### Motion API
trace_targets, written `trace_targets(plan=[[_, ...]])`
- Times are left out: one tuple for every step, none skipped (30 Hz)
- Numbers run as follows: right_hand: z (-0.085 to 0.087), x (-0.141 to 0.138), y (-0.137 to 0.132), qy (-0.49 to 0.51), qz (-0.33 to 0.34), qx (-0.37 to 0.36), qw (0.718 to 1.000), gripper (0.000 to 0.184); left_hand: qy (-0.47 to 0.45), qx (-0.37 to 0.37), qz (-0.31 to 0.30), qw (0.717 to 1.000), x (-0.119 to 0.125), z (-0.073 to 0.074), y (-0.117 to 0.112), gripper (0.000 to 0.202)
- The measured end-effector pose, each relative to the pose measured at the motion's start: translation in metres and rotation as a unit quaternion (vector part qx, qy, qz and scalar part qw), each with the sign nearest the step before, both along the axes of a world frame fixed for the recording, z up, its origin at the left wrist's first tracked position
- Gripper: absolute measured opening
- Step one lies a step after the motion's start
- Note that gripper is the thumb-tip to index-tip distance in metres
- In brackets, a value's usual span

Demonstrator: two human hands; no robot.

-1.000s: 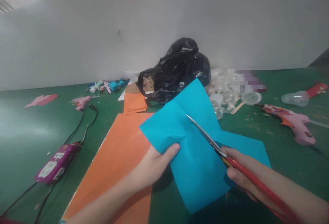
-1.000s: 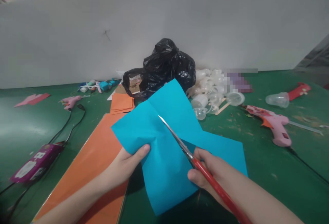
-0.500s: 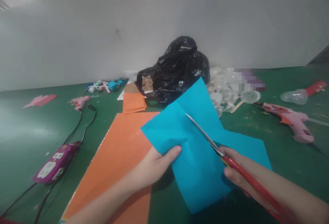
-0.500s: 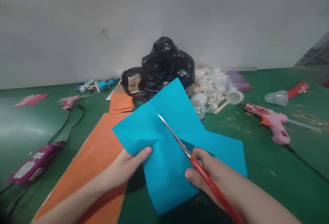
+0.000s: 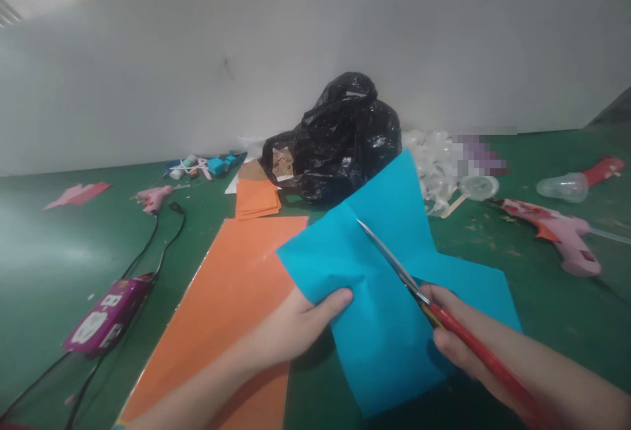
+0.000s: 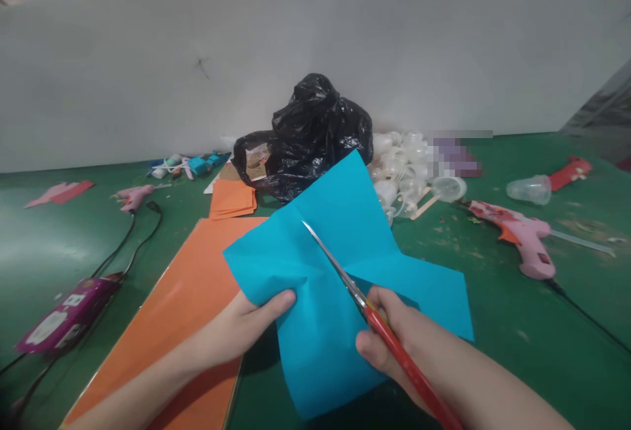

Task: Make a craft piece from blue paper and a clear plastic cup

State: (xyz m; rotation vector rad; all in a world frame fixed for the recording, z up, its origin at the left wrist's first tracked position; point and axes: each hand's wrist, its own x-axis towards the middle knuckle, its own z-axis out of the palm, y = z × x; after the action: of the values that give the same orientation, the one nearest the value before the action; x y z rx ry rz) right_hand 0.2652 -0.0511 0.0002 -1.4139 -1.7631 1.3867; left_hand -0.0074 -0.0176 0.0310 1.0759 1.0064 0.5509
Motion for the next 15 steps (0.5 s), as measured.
trace_targets(plan=[[0.002, -0.001, 0.001, 0.002, 0.000, -0.021, 1.000, 0.066, 0.003, 0.001, 0.003, 1.000, 0.000, 0.001, 0.000, 0.080], [0.005, -0.002, 0.002, 0.007, 0.002, -0.051, 0.999, 0.067, 0.007, 0.002, 0.006, 1.000, 0.000, 0.001, 0.000, 0.081], [0.008, -0.004, 0.004, 0.012, 0.005, -0.080, 0.997, 0.068, 0.010, 0.004, 0.009, 1.000, 0.000, 0.001, 0.000, 0.081], [0.011, -0.005, 0.005, 0.014, 0.009, -0.097, 0.995, 0.070, 0.012, 0.007, 0.011, 1.000, 0.000, 0.000, -0.001, 0.081], [0.012, -0.005, 0.006, 0.013, 0.014, -0.107, 0.994, 0.070, 0.011, 0.009, 0.011, 1.000, -0.001, 0.000, -0.001, 0.081], [0.013, -0.006, 0.006, 0.013, 0.016, -0.110, 0.994, 0.071, 0.009, 0.011, 0.012, 1.000, -0.001, -0.001, 0.000, 0.080], [0.013, -0.006, 0.006, 0.011, 0.016, -0.107, 0.994, 0.071, 0.007, 0.010, 0.012, 1.000, -0.001, -0.001, 0.000, 0.079], [0.011, -0.005, 0.006, 0.008, 0.014, -0.098, 0.995, 0.071, 0.004, 0.009, 0.011, 1.000, 0.000, -0.001, 0.000, 0.078], [0.009, -0.005, 0.005, 0.004, 0.009, -0.084, 0.996, 0.070, 0.003, 0.006, 0.008, 1.000, 0.000, -0.002, 0.000, 0.077], [0.006, -0.003, 0.003, -0.001, 0.000, -0.064, 0.998, 0.069, 0.002, 0.003, 0.005, 1.000, 0.000, -0.001, 0.000, 0.075], [0.003, -0.001, 0.002, -0.004, -0.008, -0.043, 0.999, 0.067, 0.002, 0.003, 0.001, 1.000, 0.001, -0.001, 0.000, 0.074], [0.000, 0.001, 0.001, -0.005, -0.014, -0.025, 1.000, 0.064, 0.005, 0.005, -0.005, 1.000, 0.002, -0.001, -0.001, 0.074], [-0.003, 0.003, 0.000, -0.005, -0.016, -0.014, 1.000, 0.061, 0.010, 0.008, -0.012, 1.000, 0.002, -0.001, -0.002, 0.074], [-0.005, 0.005, 0.000, -0.003, -0.013, -0.009, 1.000, 0.059, 0.017, 0.016, -0.017, 1.000, 0.003, 0.000, -0.002, 0.074], [-0.007, 0.006, 0.000, -0.002, -0.007, -0.011, 1.000, 0.057, 0.024, 0.024, -0.023, 0.999, 0.004, 0.000, -0.003, 0.075]])
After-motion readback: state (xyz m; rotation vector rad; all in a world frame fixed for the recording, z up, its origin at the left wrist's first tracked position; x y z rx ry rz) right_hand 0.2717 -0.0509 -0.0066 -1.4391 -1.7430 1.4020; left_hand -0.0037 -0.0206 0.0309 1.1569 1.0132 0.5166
